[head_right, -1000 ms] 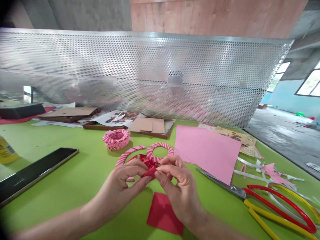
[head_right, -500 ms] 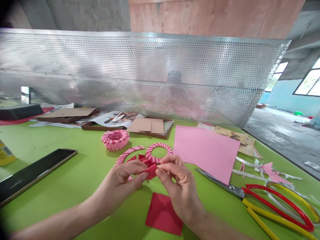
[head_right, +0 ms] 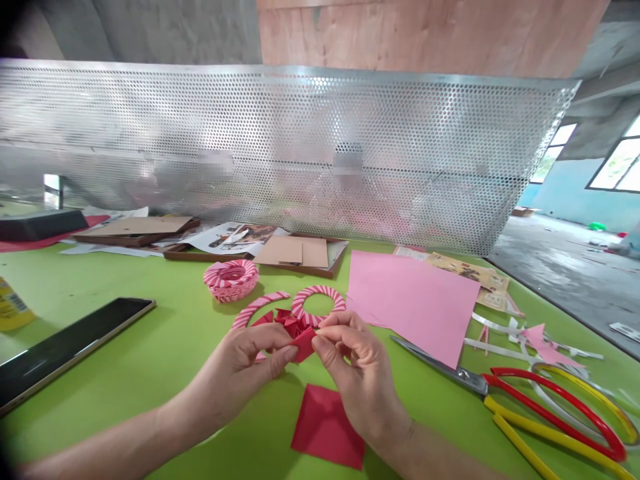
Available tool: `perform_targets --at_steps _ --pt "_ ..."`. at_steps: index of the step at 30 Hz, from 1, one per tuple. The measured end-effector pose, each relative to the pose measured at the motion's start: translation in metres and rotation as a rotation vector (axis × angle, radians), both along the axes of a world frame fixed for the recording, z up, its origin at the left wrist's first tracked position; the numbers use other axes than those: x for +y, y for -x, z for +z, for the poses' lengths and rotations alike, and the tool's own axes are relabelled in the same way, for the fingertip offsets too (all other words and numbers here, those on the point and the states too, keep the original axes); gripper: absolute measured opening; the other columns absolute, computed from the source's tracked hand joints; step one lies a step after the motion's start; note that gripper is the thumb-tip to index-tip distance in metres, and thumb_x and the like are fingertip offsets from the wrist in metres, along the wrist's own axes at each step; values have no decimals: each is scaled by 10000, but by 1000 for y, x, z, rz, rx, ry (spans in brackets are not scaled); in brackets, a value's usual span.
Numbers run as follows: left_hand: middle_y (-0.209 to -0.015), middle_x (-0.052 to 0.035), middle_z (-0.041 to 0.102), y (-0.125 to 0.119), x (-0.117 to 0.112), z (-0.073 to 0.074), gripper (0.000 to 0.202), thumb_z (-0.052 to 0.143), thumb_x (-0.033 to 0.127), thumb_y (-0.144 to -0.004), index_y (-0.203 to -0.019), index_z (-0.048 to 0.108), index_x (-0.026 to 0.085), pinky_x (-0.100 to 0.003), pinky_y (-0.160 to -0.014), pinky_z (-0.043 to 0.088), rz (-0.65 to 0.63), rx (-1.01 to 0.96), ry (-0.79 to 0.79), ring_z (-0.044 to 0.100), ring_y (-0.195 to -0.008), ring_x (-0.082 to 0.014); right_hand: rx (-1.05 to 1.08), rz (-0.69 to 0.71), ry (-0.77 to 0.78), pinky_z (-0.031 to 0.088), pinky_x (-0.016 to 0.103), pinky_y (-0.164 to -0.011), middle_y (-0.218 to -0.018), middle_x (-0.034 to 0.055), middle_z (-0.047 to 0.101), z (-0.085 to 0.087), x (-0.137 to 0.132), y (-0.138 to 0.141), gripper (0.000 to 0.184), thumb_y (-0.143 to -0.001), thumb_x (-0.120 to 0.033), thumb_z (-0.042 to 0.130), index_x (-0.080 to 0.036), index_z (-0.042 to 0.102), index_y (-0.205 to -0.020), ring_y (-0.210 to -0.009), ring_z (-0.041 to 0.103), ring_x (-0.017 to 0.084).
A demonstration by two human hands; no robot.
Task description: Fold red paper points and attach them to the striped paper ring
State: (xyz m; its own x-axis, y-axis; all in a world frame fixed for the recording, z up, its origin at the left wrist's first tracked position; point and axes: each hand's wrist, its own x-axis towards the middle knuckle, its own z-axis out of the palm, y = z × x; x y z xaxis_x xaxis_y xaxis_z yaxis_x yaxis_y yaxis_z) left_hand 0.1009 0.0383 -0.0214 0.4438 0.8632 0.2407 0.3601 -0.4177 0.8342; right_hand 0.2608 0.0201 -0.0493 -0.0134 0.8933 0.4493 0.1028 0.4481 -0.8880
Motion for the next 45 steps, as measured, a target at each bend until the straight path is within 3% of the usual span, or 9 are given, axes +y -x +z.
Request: perform_targets --at_steps 4,13,20,27,32,37,40,45 --pt "-656 -7 559 -2 -2 0 134 513 208 -739 -663 605 146 -219 -567 374 -9 14 -9 481 -621 -126 -47 -11 -18 434 270 -640 -845 36 507 2 -2 -1 122 -784 -250 546 -210 626 -700 -793 495 177" --pt "-536 40 433 -2 0 -3 191 485 199 -754 -587 558 140 -203 -501 331 -30 34 9 400 -532 -96 -41 3 -31 414 261 -648 -847 23 501 2 -2 0 112 -788 -218 545 -225 624 -708 -804 487 169" --pt "-646 -5 539 -1 2 -3 168 471 182 -766 -647 584 145 -220 -565 376 -33 19 -43 479 -627 -125 -138 -8 -10 434 269 -620 -824 40 508 5 -3 -3 139 -796 -246 523 -195 596 -690 -769 497 176" --pt "-631 -4 519 0 2 -2 199 476 187 -763 -581 547 152 -219 -567 384 -90 3 -77 480 -612 -121 -173 -14 -5 438 266 -625 -828 36 521 10 0 -5 132 -803 -226 505 -187 593 -712 -759 509 168" --pt "-612 16 513 -5 -3 11 117 506 183 -726 -623 551 152 -201 -507 347 -47 33 -23 452 -590 -110 -214 19 -83 437 274 -642 -816 37 530 20 1 -9 127 -802 -222 504 -181 576 -706 -781 516 175" --pt "-535 44 414 -17 1 18 187 472 229 -755 -606 544 143 -204 -468 277 -101 -6 13 354 -504 -80 -261 48 -80 435 275 -634 -837 33 524 33 0 -15 100 -810 -229 496 -182 572 -767 -743 531 159" --pt "-542 40 415 -28 7 20 194 478 247 -758 -613 543 137 -207 -466 259 -135 -53 67 347 -507 -79 -199 32 -67 431 269 -611 -814 24 511 34 0 -20 106 -804 -246 506 -174 570 -760 -687 525 142" --pt "-482 63 385 -41 12 21 171 534 222 -717 -571 530 134 -197 -432 213 -206 -95 238 301 -454 -62 -144 -79 -36 412 253 -635 -774 18 535 27 7 -31 225 -797 -251 505 -165 566 -598 -729 517 147"
